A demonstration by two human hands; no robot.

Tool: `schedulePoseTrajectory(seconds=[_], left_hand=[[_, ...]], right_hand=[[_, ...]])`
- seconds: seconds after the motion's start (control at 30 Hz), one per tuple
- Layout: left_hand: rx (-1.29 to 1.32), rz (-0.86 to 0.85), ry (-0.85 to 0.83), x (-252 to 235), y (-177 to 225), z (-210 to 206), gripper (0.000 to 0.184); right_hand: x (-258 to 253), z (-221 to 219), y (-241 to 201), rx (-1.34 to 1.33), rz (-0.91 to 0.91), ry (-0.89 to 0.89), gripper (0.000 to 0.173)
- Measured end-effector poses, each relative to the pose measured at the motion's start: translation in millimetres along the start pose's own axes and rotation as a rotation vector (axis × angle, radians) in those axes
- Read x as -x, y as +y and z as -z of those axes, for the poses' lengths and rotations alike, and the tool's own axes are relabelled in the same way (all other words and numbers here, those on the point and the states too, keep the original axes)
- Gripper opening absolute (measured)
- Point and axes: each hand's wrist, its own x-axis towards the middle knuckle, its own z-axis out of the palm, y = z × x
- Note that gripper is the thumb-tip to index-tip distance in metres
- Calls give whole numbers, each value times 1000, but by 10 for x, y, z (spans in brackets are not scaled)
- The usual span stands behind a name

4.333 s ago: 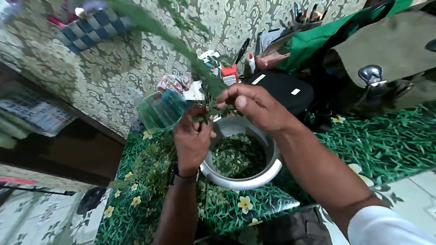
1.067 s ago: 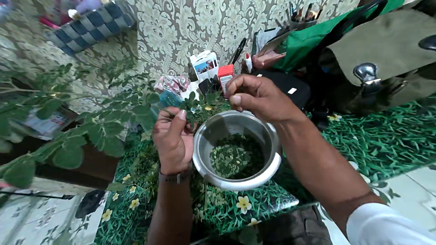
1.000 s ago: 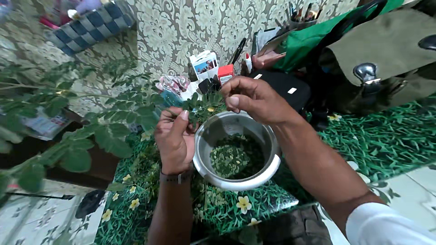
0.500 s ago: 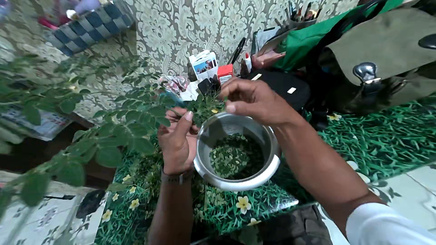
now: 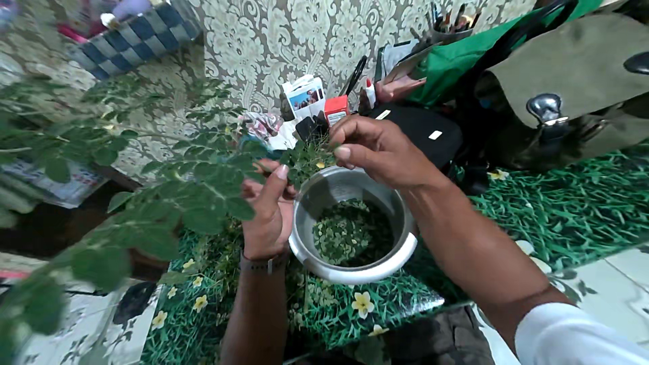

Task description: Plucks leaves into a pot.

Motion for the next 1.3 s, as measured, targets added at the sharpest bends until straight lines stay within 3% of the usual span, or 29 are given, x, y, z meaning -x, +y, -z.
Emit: schedulePoseTrajectory(seconds=[0.17,0.27,0.37,0.57,0.67,0.83,0.97,1.07,1.17,1.3], left_hand=[[-12,4,10,3,16,-18,11],[-3,12,50,1,0,-16,11],[-3,14,18,9,-31,-23,10],[3,4,41,-4,13,-8,11],[9,20,51,5,8,-32,10],[-5,-10,-26,23,-36,-26,11],[-5,0,19,-1,28,-11,11],[12,10,25,9,3,-32,10],[16,6,-11,35,-50,-57,10],[11,4,34,33,-15,-10,11]], right_hand=[[-2,10,18,-100,5,109,8],[7,-22,-15,-25,-63,35,17],[-9,-91,36,6,-20,1,7],[11,4,0,-11,-87,-28,8],[7,-60,-18,63,-112,-71,20],[-7,-99,48,40,14,-39,12],[2,-52,29,21,-37,-32,9],[1,-112,-12,74,-87,-59,24],[-1,-154,26,101,-13,-54,11],[-2,-39,19,105,-10,-95,12]])
